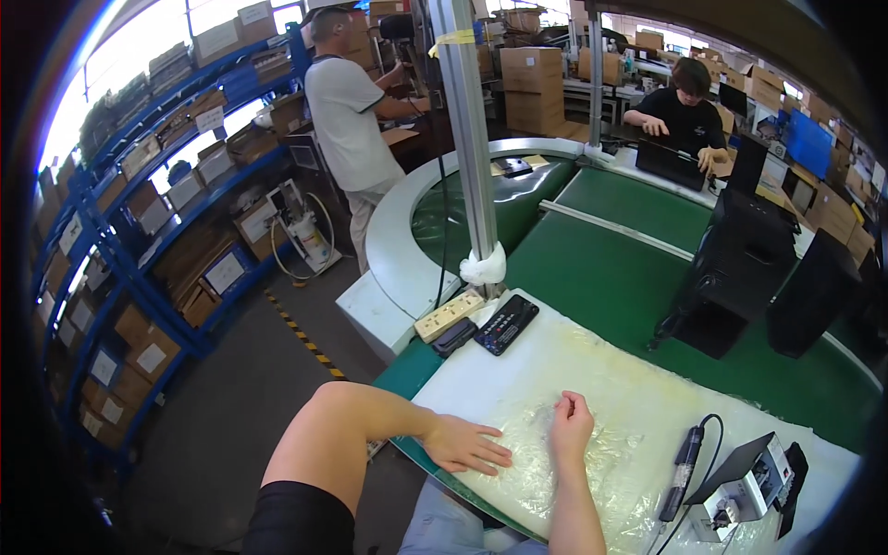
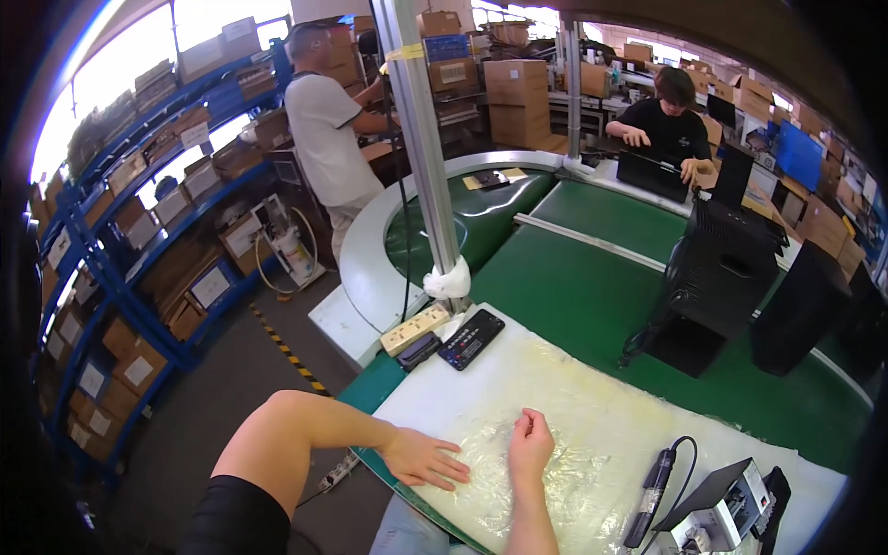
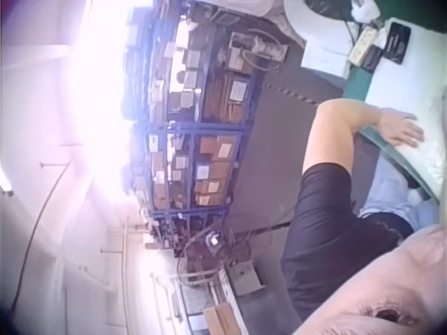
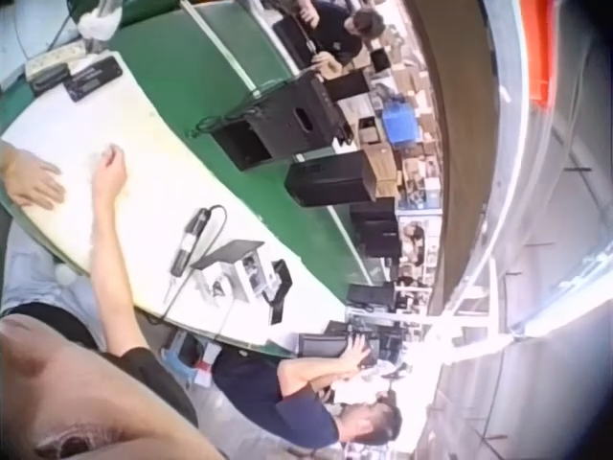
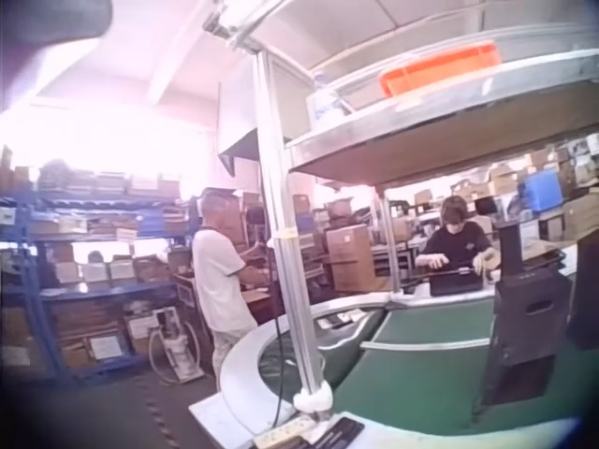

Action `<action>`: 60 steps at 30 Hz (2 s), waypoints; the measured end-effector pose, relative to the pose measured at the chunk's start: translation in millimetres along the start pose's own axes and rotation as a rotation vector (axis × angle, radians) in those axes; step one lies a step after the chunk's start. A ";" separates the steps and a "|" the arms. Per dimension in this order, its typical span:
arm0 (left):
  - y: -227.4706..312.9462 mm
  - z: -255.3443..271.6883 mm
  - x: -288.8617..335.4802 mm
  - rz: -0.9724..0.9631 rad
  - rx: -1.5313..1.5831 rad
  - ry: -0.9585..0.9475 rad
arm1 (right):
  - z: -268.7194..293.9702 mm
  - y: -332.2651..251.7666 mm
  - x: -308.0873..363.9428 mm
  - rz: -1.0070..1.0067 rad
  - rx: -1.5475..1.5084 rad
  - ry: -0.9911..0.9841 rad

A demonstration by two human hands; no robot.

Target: The person is assembling electronic components by fastening screws using an electric screwdriver at a manufacturing station.

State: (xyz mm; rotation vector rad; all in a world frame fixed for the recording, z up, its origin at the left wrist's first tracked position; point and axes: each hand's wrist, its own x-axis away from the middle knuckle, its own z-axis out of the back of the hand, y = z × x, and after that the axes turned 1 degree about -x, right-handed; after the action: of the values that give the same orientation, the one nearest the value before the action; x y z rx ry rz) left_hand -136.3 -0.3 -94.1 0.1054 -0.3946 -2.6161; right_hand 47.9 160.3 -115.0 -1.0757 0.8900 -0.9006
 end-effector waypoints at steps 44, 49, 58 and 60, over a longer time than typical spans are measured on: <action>3.4 8.9 0.4 0.034 -0.011 -0.015 | -3.8 4.2 0.6 0.056 0.072 0.036; 2.9 7.6 1.0 0.034 -0.004 -0.008 | -4.1 4.7 0.1 0.065 0.067 0.039; 3.5 8.1 0.4 0.039 0.003 -0.003 | -3.9 4.8 0.4 0.071 0.070 0.040; 3.0 7.6 0.5 0.039 0.000 -0.005 | -3.9 5.1 0.3 0.065 0.071 0.036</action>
State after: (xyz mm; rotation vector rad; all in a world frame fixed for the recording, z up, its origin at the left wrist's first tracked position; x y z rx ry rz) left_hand -136.5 -1.1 -86.0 0.0910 -0.3949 -2.5783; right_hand 45.3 159.9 -120.8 -0.9670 0.9110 -0.8928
